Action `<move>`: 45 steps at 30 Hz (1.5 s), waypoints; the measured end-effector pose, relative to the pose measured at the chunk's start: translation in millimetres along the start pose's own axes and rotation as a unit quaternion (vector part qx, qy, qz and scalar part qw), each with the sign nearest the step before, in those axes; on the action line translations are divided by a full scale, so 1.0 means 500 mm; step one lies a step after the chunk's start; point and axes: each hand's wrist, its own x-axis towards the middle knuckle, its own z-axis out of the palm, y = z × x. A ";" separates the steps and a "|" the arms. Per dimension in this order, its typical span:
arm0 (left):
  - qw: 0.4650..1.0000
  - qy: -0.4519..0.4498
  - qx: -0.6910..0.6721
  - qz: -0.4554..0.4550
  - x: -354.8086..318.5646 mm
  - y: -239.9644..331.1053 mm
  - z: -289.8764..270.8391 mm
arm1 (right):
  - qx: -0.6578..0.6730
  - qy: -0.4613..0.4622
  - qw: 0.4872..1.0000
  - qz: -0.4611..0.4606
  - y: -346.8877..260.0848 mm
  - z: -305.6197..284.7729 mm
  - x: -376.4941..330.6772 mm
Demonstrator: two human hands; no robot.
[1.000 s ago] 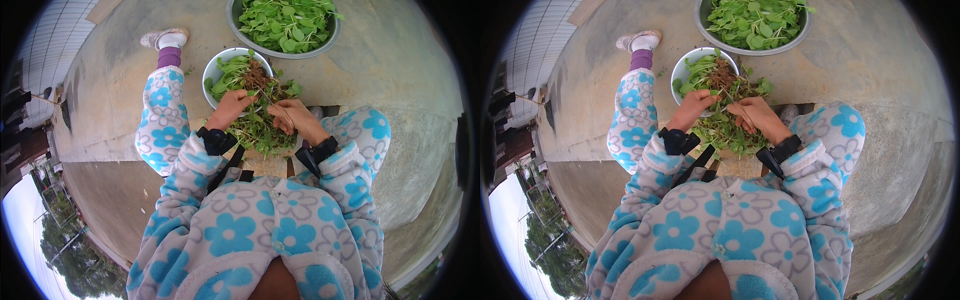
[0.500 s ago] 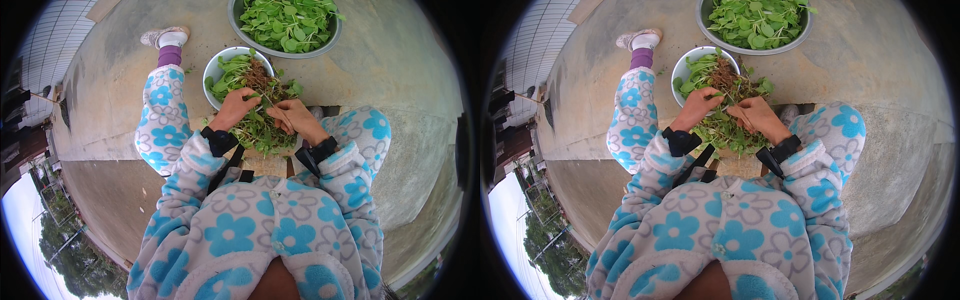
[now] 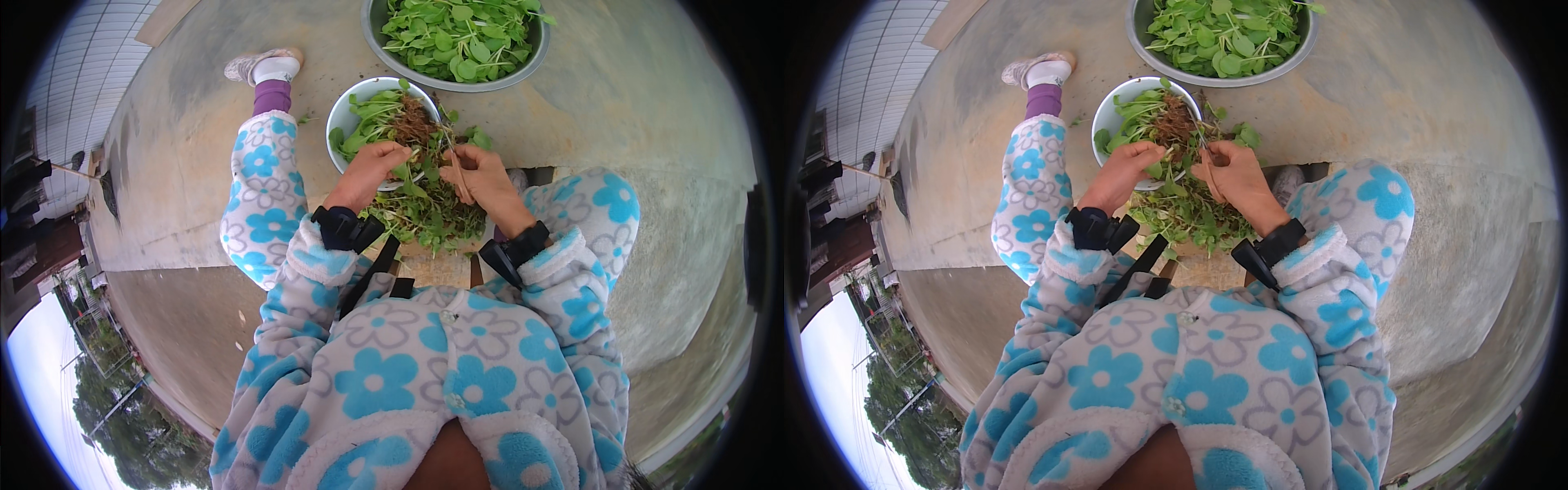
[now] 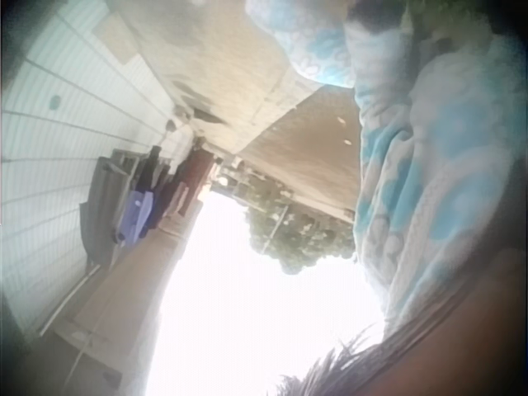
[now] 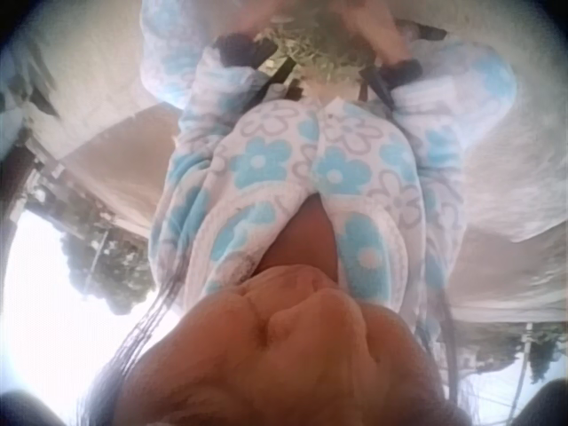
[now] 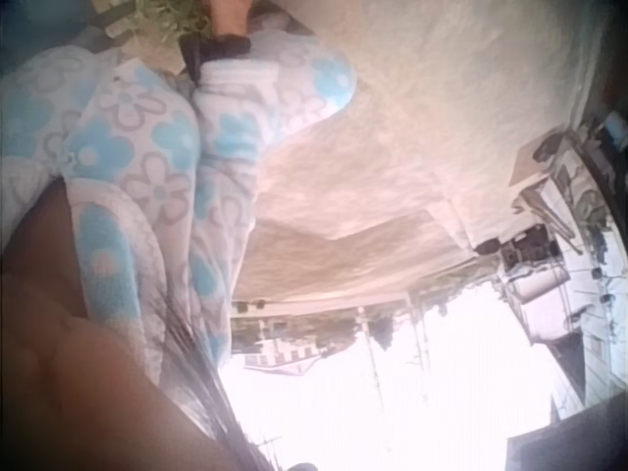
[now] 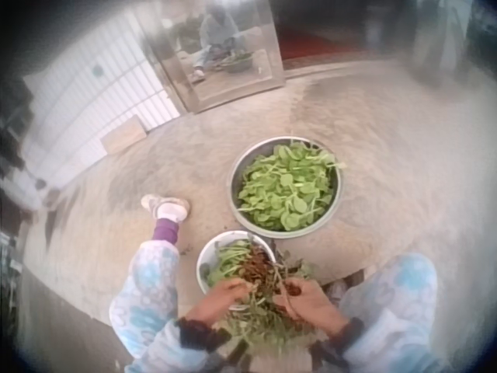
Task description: The person sits on the floor and uses scissors to trim the roots and stems from leafy green vegetables. Trimmed leaves are placed into a metal bowl, while discarded stems and roots are placed into a white bowl.
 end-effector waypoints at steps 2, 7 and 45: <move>1.000 -0.017 -0.011 0.017 -0.013 0.007 0.017 | 0.032 0.030 0.994 -0.096 0.010 0.012 0.012; 0.991 -0.059 0.104 0.060 -0.020 0.017 0.029 | -0.001 -0.011 0.989 -0.150 0.028 0.027 0.030; 0.987 0.043 0.139 0.069 -0.011 -0.070 -0.029 | -0.066 -0.087 0.988 0.114 -0.094 0.024 -0.066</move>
